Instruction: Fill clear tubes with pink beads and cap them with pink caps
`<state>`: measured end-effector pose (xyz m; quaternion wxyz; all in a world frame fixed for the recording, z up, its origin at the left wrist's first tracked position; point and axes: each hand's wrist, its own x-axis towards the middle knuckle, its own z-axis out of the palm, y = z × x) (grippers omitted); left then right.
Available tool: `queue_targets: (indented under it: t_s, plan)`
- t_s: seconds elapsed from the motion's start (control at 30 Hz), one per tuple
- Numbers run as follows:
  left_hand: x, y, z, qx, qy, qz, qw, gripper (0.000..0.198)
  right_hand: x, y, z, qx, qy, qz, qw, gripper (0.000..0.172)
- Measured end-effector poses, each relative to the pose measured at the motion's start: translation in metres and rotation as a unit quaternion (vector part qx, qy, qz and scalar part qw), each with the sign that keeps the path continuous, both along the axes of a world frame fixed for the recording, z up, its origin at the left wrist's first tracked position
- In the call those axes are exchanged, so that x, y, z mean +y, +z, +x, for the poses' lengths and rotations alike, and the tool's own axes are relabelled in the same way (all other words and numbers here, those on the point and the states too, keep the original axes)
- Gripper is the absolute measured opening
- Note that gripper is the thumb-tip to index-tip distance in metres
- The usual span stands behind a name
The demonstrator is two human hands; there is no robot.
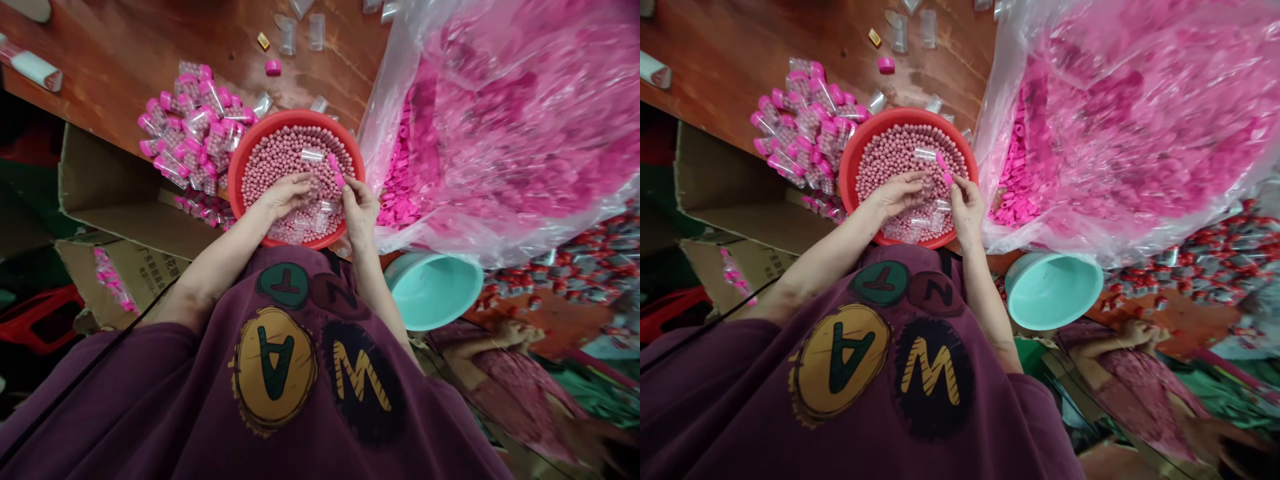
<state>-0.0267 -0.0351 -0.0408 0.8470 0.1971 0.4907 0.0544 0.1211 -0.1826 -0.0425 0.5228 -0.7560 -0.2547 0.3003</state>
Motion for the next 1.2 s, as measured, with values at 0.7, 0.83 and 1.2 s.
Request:
queue_targets:
  t_s: [0.7,0.83,1.2]
  plan:
    - [-0.004,0.006,-0.031,-0.019,0.051,0.157,0.986,0.029,0.015,0.007,0.003,-0.002,0.074,-0.077,0.994,0.026]
    - [0.008,0.0,-0.04,0.038,0.054,0.183,0.981,0.028,0.01,0.016,-0.006,0.029,0.107,-0.138,0.984,0.023]
    - [0.004,-0.024,0.019,0.19,-0.1,0.247,0.945,0.016,-0.022,0.032,-0.005,0.072,0.149,-0.151,0.975,0.025]
